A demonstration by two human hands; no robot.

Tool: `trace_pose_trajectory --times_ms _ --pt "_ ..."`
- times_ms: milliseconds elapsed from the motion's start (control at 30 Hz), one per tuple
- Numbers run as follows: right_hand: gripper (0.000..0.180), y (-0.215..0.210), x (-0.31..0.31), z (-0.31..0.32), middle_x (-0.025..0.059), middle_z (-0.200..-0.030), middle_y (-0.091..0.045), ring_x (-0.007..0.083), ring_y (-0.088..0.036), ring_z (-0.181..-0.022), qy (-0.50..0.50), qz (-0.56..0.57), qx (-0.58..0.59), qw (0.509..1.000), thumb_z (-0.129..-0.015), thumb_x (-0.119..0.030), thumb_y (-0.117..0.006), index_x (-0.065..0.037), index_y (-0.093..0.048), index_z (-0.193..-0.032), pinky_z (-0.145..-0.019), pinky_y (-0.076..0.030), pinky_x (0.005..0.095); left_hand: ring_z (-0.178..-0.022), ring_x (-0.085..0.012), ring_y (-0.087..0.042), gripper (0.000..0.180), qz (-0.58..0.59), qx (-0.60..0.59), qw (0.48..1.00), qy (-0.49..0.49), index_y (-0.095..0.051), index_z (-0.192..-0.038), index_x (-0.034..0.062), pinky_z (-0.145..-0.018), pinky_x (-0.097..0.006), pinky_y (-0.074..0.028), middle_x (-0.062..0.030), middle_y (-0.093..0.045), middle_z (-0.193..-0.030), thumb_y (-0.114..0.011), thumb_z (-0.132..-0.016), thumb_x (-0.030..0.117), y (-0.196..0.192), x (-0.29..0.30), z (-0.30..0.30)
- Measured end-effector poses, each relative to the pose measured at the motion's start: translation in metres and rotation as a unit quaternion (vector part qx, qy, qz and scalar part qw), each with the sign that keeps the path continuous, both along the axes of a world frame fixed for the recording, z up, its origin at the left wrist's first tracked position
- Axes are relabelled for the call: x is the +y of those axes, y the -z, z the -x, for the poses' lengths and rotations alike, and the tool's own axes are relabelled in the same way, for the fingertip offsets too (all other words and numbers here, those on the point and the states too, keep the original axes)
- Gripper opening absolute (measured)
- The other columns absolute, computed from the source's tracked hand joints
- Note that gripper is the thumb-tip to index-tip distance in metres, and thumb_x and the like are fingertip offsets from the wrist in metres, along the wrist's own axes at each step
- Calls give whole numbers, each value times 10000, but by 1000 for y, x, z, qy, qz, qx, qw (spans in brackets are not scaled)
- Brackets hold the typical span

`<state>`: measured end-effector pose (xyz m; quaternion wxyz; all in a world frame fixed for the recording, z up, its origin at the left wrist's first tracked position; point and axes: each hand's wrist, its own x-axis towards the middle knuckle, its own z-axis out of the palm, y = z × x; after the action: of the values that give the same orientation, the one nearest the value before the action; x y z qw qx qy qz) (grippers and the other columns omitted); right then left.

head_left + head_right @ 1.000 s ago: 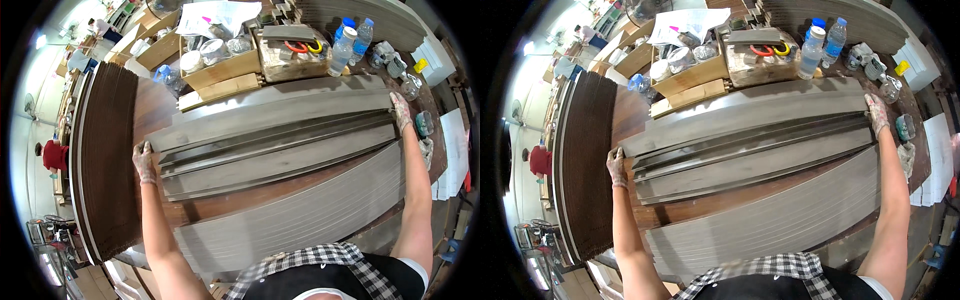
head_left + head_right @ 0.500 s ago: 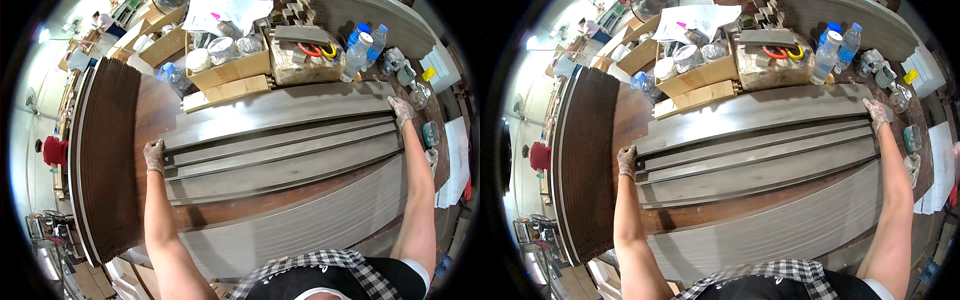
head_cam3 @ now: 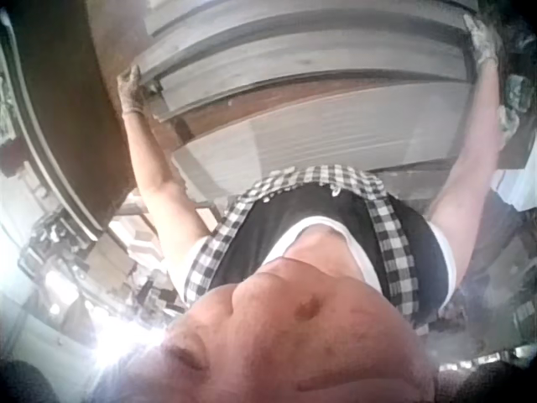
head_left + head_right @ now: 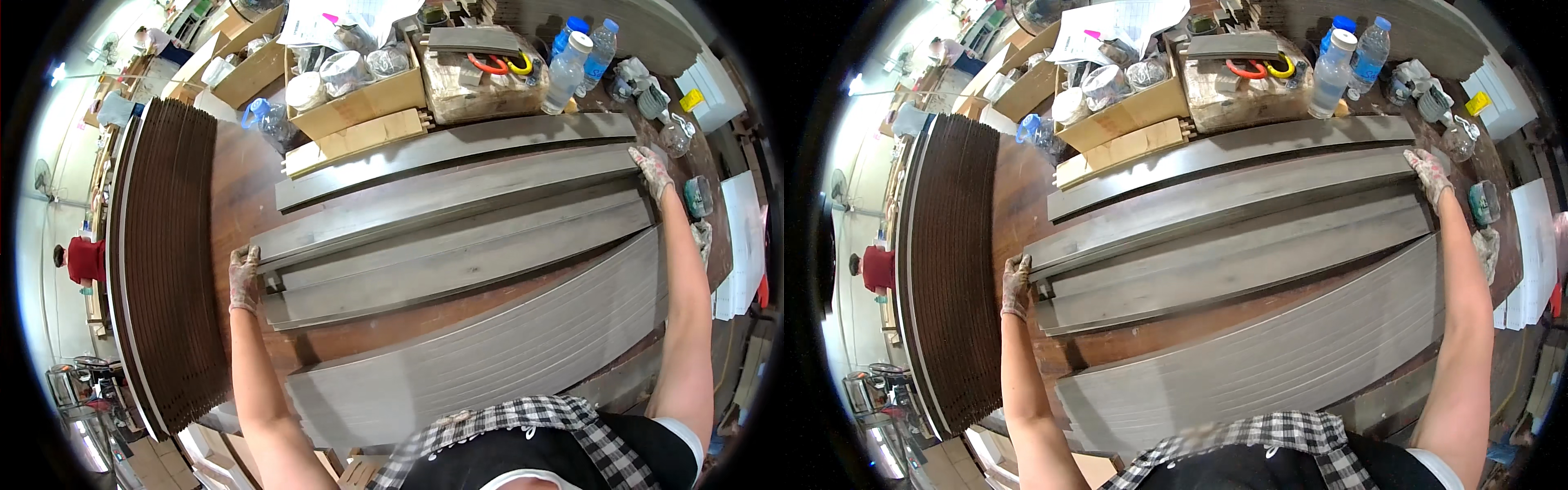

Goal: The person wipes the surface of a corrugated panel with a cloth and then uses a sanding block to smooth the ridges. They move the panel to a stack and begin working on another panel from the pile.

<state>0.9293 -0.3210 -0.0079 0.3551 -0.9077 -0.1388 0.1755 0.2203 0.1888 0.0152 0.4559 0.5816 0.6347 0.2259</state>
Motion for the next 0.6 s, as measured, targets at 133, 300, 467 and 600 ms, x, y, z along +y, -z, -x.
trace_pose_trajectory --times_ms 133,300,467,600 --pt "696 15 2 -9 173 -1364 -515 268 -461 -1278 8 -21 12 1000 -869 -408 -670 62 -467 -1341 -1064 -329 317 -877 -165 -594 312 -23 -78 997 -3 -560 -1127 -1 -730 -312 -507 -85 -644 -996 -671 -899 182 9 7 13" --pt "638 -8 15 25 154 -1318 -550 244 -490 -1236 2 -60 -30 998 -880 -372 -661 56 -491 -1321 -1045 -348 311 -908 -141 -589 350 -98 -30 995 -3 -596 -1160 -2 -842 -279 -472 -59 -647 -1045 -692 -888 196 -2 20 50" --pt "602 -25 -22 38 135 -1362 -517 228 -475 -1253 46 -76 9 996 -895 -356 -647 18 -491 -1340 -1045 -343 301 -955 -144 -571 336 -67 -80 994 15 -579 -1166 1 -869 -282 -457 -68 -634 -1069 -672 -898 182 -18 -25 18" --pt "621 -13 -28 55 159 -1376 -503 238 -455 -1282 -5 1 -45 999 -879 -368 -661 6 -493 -1345 -1061 -332 314 -943 -145 -561 325 -69 -48 996 23 -533 -1202 19 -850 -283 -458 -65 -607 -1038 -636 -913 128 4 -47 61"
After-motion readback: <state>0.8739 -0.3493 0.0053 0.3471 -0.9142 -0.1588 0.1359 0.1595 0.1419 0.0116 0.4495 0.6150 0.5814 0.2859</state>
